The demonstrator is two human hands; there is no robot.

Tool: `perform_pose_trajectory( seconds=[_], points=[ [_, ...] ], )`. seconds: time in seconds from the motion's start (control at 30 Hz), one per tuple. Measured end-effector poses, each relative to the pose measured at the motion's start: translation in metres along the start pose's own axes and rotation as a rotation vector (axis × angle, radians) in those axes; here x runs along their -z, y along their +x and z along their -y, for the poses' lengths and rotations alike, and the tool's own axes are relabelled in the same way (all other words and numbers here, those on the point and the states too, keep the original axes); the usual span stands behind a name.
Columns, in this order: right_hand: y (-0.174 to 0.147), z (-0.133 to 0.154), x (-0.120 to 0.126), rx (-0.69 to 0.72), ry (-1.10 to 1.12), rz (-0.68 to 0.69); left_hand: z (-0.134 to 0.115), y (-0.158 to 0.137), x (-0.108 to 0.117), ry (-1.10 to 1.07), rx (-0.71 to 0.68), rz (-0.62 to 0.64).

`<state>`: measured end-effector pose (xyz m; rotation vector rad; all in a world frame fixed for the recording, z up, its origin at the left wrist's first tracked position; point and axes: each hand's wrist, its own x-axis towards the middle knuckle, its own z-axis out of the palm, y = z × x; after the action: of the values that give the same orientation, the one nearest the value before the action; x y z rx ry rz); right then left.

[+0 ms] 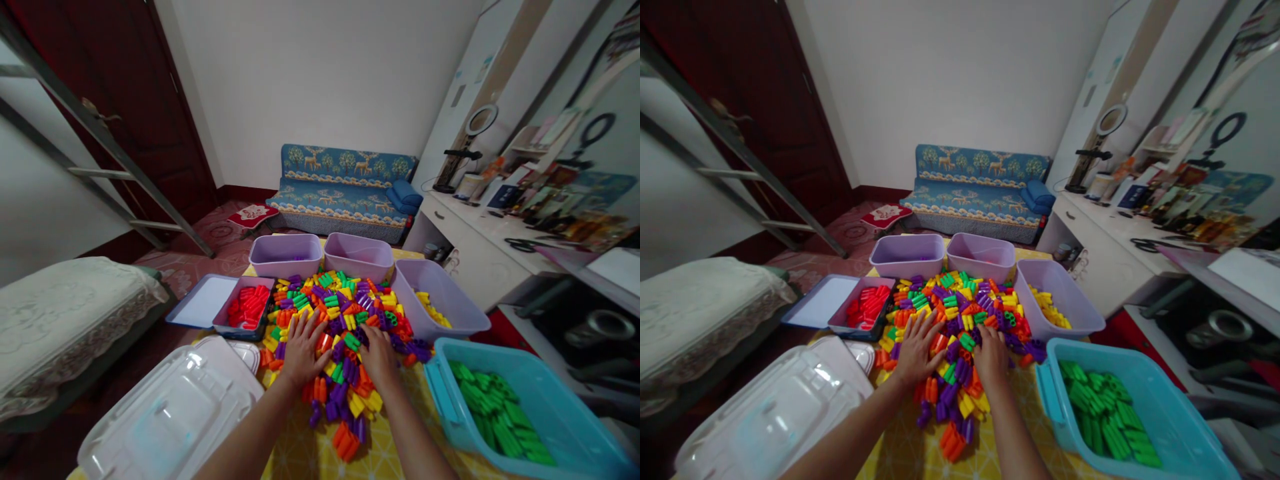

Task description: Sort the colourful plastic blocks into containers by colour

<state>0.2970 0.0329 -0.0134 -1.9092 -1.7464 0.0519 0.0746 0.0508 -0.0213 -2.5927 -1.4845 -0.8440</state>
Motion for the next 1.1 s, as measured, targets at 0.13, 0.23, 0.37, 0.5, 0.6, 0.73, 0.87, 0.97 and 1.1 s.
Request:
perform_pose_trajectory(
  seconds=[0.13,0.23,0.37,0.5,0.6,0.73,0.87,0.97,1.1],
  points=[
    [0.001,0.003,0.0,-0.006,0.023,0.006,0.0,0.0,0.0,-0.002,0.0,0.0],
    [0.003,0.006,0.006,-0.046,0.143,-0.009,0.001,-0.001,-0.001,-0.001,-0.002,0.012],
    [0.003,0.015,0.015,-0.236,0.452,-0.102,0.001,-0.001,-0.001,-0.003,0.0,0.013],
    [0.0,0.028,0.014,-0.498,0.896,-0.064,0.0,-0.001,-0.001,-0.005,0.003,0.013],
    [-0.004,0.038,0.013,-0.654,1.126,0.03,0.0,-0.001,0.0,-0.008,0.003,0.017],
    [-0.008,0.047,0.013,-0.628,1.18,0.067,-0.001,-0.001,0.0,-0.007,0.004,0.016],
    [-0.009,0.049,0.011,-0.579,1.118,0.087,-0.001,0.0,0.001,-0.01,0.006,0.011],
    [-0.011,0.047,0.008,-0.576,1.111,0.087,-0.001,0.0,0.001,-0.02,0.004,0.006],
    [-0.012,0.046,0.006,-0.577,1.101,0.091,-0.001,0.0,0.001,-0.022,0.002,0.01]
  ],
)
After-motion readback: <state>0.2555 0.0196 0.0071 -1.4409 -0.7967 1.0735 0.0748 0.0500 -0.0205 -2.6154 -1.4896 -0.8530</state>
